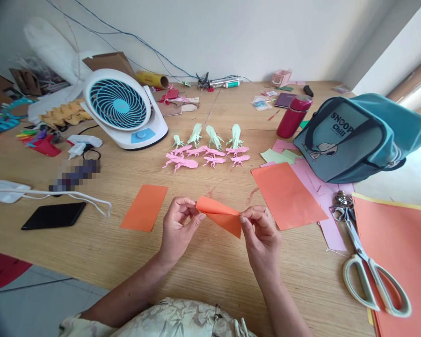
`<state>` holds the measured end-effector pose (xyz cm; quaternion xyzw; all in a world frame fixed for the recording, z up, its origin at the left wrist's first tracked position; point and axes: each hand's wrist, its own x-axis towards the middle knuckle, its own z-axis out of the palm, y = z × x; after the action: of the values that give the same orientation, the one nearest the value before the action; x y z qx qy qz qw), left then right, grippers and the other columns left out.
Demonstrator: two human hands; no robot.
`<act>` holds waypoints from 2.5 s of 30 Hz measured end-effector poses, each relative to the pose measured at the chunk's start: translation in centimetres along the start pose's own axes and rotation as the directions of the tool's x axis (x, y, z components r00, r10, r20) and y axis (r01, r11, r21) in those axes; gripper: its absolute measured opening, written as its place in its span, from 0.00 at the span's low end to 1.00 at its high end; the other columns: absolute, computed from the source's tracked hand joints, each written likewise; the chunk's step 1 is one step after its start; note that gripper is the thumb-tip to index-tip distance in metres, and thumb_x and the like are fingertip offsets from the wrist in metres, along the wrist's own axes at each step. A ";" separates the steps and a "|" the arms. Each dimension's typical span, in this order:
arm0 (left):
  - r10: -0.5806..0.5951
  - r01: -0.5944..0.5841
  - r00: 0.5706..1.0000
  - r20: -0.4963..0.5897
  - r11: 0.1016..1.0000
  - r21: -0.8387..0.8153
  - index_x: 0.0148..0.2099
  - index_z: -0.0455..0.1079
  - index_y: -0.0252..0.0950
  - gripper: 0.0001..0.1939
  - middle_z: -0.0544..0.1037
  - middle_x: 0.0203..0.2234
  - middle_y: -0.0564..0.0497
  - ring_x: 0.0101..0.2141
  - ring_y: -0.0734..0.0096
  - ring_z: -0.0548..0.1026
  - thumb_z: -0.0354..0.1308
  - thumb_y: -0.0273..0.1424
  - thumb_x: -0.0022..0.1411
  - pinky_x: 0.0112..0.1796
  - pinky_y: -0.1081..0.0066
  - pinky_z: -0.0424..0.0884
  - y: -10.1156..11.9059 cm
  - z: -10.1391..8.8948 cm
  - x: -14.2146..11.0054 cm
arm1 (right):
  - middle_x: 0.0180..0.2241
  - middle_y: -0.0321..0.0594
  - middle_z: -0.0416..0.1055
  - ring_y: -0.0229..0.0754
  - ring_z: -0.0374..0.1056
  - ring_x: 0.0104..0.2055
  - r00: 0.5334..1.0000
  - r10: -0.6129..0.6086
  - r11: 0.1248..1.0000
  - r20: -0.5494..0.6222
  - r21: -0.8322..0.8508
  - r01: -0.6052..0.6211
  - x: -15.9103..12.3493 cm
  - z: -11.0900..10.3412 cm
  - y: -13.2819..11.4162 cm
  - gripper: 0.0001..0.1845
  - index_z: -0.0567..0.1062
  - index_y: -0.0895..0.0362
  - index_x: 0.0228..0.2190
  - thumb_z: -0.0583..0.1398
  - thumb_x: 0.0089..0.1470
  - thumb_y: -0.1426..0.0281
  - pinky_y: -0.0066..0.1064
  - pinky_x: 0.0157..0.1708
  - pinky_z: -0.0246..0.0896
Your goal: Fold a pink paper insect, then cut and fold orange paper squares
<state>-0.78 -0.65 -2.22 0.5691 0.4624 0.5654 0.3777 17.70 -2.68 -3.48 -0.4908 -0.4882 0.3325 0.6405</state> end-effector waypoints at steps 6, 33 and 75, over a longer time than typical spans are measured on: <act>0.094 -0.095 0.995 0.014 0.994 0.062 0.42 0.66 0.39 0.12 0.72 0.29 0.56 0.29 0.77 0.70 0.65 0.26 0.58 0.35 0.74 0.67 -0.1 -0.1 -0.3 | 0.33 0.39 0.68 0.43 0.64 0.39 0.997 0.073 0.996 0.013 0.051 -0.074 0.0 0.2 0.2 0.02 0.76 0.51 0.32 0.64 0.57 0.67 0.34 0.38 0.60; 0.098 -0.107 0.994 0.047 0.965 0.240 0.51 0.70 0.39 0.22 0.76 0.34 0.54 0.26 0.78 0.66 0.69 0.26 0.54 0.33 0.76 0.67 0.5 0.4 -0.4 | 0.37 0.39 0.78 0.41 0.78 0.36 0.953 0.259 0.918 0.155 0.266 -0.293 -0.6 0.9 -0.8 0.05 0.74 0.52 0.33 0.64 0.58 0.65 0.36 0.42 0.75; 0.127 -0.139 0.989 0.079 0.973 0.183 0.44 0.78 0.39 0.10 0.79 0.30 0.52 0.31 0.73 0.76 0.66 0.28 0.58 0.39 0.72 0.73 0.9 -1.0 0.6 | 0.29 0.37 0.70 0.41 0.64 0.32 0.985 0.055 0.997 0.161 -0.055 -0.047 -0.3 0.1 0.4 0.03 0.78 0.51 0.29 0.65 0.55 0.68 0.33 0.28 0.57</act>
<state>-1.77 -0.44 -1.09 0.6506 0.4616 0.5238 0.2989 17.52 -2.79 -3.92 -0.4909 -0.5343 0.3750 0.5771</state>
